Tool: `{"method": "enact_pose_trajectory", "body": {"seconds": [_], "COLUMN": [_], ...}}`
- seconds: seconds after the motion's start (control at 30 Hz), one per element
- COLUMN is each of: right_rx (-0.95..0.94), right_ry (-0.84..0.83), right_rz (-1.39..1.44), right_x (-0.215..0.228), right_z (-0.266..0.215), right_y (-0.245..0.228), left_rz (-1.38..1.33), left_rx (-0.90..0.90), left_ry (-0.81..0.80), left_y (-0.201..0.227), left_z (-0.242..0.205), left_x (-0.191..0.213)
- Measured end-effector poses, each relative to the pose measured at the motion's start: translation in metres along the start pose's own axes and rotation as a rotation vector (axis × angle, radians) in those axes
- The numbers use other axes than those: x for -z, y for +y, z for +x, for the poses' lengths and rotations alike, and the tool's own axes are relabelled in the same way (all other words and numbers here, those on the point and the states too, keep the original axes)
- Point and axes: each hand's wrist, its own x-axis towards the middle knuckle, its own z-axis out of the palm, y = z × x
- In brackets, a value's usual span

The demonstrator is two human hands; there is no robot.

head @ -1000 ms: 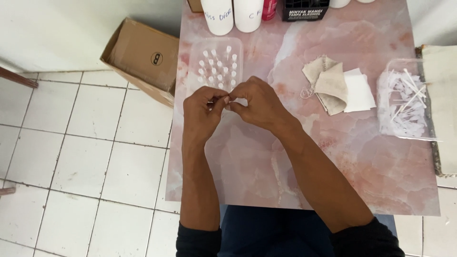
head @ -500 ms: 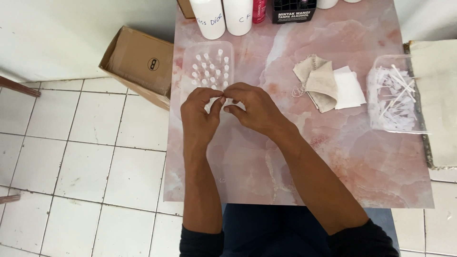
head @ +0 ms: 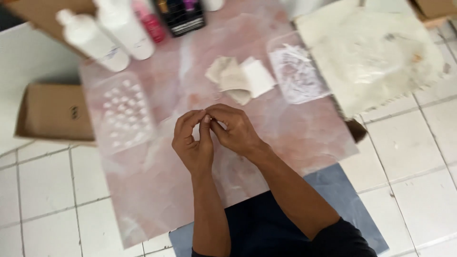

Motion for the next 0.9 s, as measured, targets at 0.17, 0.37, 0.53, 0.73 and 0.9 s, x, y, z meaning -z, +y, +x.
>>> {"method": "enact_pose_trajectory", "body": {"seconds": [0.17, 0.37, 0.53, 0.73, 0.9], "right_rx": [-0.008, 0.005, -0.024, 0.032, -0.51], "right_ry": [0.078, 0.195, 0.306, 0.336, 0.095], "right_rz": [-0.08, -0.306, -0.504, -0.871, -1.084], "right_x": [0.066, 0.157, 0.243, 0.338, 0.354], "right_z": [-0.009, -0.008, -0.017, -0.029, -0.022], "right_y": [-0.003, -0.019, 0.001, 0.052, 0.05], "left_rz": [-0.108, -0.233, -0.341, -0.173, 0.279], "left_rx": [0.063, -0.012, -0.094, -0.322, -0.374], "left_ry": [-0.074, -0.155, -0.257, -0.365, -0.711], "left_y": [0.015, 0.034, 0.049, 0.036, 0.022], "left_z": [-0.013, -0.015, -0.016, -0.028, -0.044], "left_x": [-0.057, -0.145, -0.229, -0.309, -0.346]}}
